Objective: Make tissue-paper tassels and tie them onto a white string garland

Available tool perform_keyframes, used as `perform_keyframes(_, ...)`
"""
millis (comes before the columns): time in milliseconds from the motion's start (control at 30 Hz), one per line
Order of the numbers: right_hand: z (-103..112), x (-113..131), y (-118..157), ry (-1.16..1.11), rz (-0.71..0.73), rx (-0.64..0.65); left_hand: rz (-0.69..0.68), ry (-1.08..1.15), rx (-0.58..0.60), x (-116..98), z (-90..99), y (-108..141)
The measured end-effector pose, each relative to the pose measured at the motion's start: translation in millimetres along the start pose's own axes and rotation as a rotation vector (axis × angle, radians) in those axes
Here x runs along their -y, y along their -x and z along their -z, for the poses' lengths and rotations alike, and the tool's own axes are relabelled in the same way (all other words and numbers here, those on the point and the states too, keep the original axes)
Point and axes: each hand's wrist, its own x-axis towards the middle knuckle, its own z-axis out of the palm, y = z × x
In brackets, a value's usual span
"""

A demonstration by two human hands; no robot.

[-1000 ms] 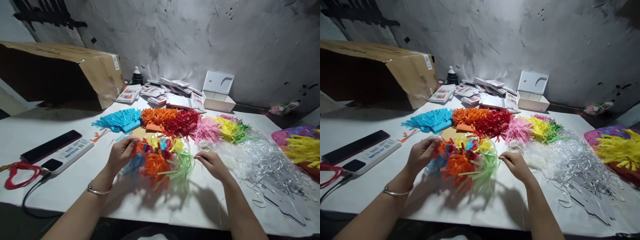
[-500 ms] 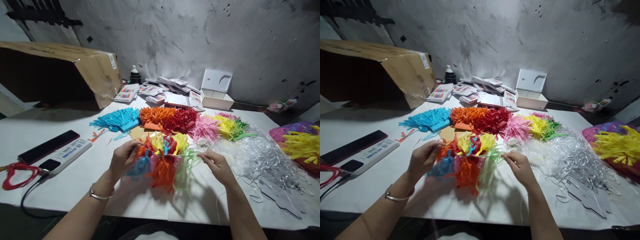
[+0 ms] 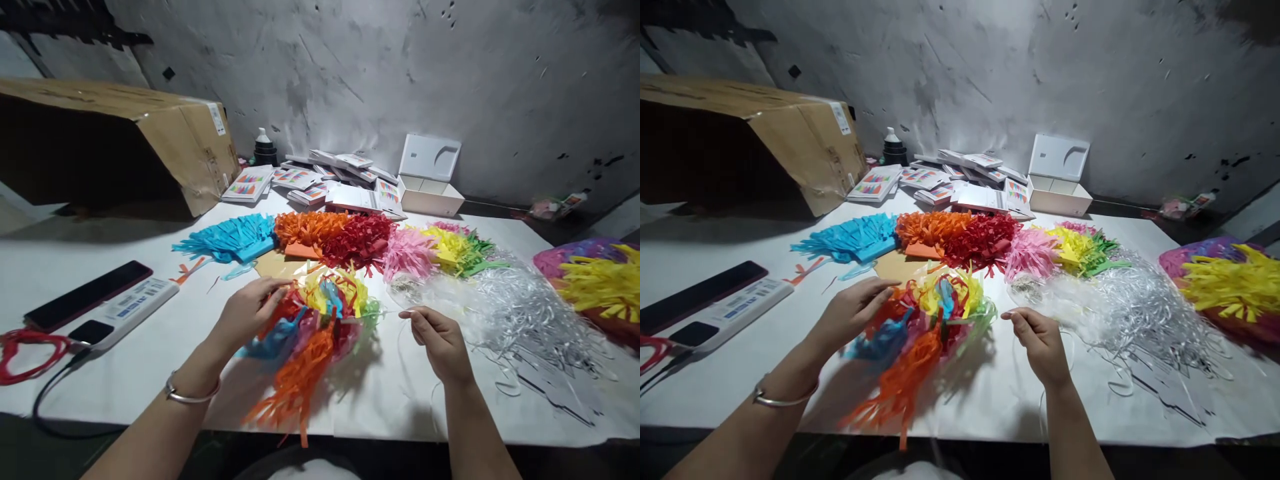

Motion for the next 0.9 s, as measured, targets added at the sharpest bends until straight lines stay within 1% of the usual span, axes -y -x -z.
perform_keyframes(67, -5.2, 2.2, 3.8, 0.022, 0.001, 0.004, -0.017, -0.083, -0.129, -12.5, 0.2, -0.6)
perform_keyframes(100, -7.9, 3.7, 5.6, 0.03, 0.005, 0.005, -0.041, -0.076, -0.181, -22.5, -1.3, 0.7)
perform_keyframes(133, -10.6, 5.4, 7.3, 0.036, 0.009, 0.008, -0.078, -0.031, -0.195, -34.9, -4.2, 3.3)
perform_keyframes(167, -13.0, 7.2, 9.1, 0.039, 0.013, 0.011, -0.119, 0.051, -0.154, -49.3, -8.9, 6.9)
perform_keyframes(200, -15.2, 9.0, 10.9, 0.04, 0.016, 0.012, -0.163, 0.154, -0.065, -64.9, -15.4, 11.2)
perform_keyframes(233, -17.1, 10.8, 12.7, 0.039, 0.019, 0.013, -0.213, 0.248, 0.049, -80.8, -23.7, 15.8)
perform_keyframes(267, -18.7, 12.5, 14.8, 0.036, 0.023, 0.013, -0.24, 0.314, 0.168, -96.0, -33.5, 20.3)
perform_keyframes(300, -20.0, 13.9, 17.0, 0.03, 0.027, 0.016, -0.254, 0.351, 0.248, -109.5, -44.3, 24.1)
perform_keyframes(333, -21.0, 14.9, 19.4, 0.021, 0.028, 0.022, -0.27, 0.374, 0.287, -120.6, -55.6, 27.1)
perform_keyframes(400, -22.1, 15.8, 25.0, -0.017, 0.017, 0.036, -0.271, 0.4, 0.313, -135.1, -76.3, 30.2)
perform_keyframes(467, -22.1, 15.0, 31.1, -0.065, -0.005, 0.037, -0.23, 0.417, 0.304, -140.5, -91.2, 30.2)
perform_keyframes(567, -20.6, 12.1, 38.9, -0.116, -0.04, 0.022, -0.138, 0.423, 0.297, -139.9, -99.5, 28.2)
perform_keyframes(667, -19.4, 10.1, 42.5, -0.187, -0.069, 0.0, -0.133, 0.449, 0.312, -137.7, -96.6, 26.5)
perform_keyframes(767, -20.1, 10.3, 42.1, -0.287, -0.075, -0.078, -0.148, 0.503, 0.325, -135.9, -89.4, 25.3)
perform_keyframes(900, -23.1, 10.5, 41.2, -0.367, -0.082, -0.169, -0.126, 0.548, 0.346, -133.5, -78.1, 23.2)
